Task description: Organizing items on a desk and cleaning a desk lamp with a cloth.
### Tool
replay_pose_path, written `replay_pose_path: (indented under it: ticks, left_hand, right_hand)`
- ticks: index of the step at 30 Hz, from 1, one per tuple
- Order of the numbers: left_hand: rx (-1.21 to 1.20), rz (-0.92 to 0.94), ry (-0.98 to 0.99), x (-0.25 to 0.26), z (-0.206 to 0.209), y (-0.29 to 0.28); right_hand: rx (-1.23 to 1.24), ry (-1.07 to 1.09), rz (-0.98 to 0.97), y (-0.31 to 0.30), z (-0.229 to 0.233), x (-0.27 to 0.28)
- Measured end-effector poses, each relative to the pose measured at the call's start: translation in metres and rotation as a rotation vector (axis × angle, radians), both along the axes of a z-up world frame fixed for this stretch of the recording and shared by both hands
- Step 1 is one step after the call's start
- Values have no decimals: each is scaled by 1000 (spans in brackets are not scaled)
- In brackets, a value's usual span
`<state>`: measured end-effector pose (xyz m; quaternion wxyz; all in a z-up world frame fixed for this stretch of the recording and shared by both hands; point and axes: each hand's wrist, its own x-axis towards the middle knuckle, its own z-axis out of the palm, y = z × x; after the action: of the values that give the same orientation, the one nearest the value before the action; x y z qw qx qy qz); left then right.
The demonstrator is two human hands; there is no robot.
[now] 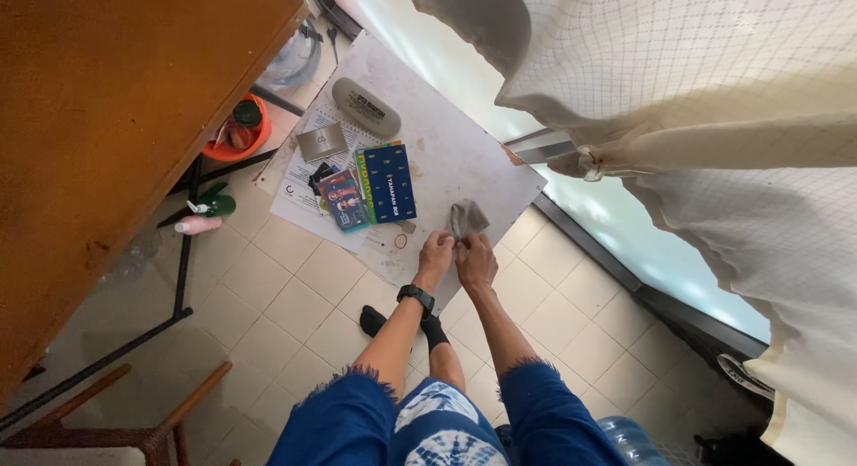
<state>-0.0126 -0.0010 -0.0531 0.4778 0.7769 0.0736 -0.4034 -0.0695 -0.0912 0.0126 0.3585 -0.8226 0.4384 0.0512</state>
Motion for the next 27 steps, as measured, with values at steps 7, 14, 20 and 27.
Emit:
replay_pose_path:
  ticks: [7,14,20,27]
  left_hand:
    - [-230,329,352,11,51,3]
    - [-490,259,270,12,181,33]
    - [-681,192,229,15,327,87]
    - [-562,271,-98,10,414,165]
  right_hand:
    - [154,-227,-85,4,58,3]
    - [330,-531,-64,24,145,-26]
    - [860,-328,-347,32,256,-8]
    - [903,-427,-36,47,359,2]
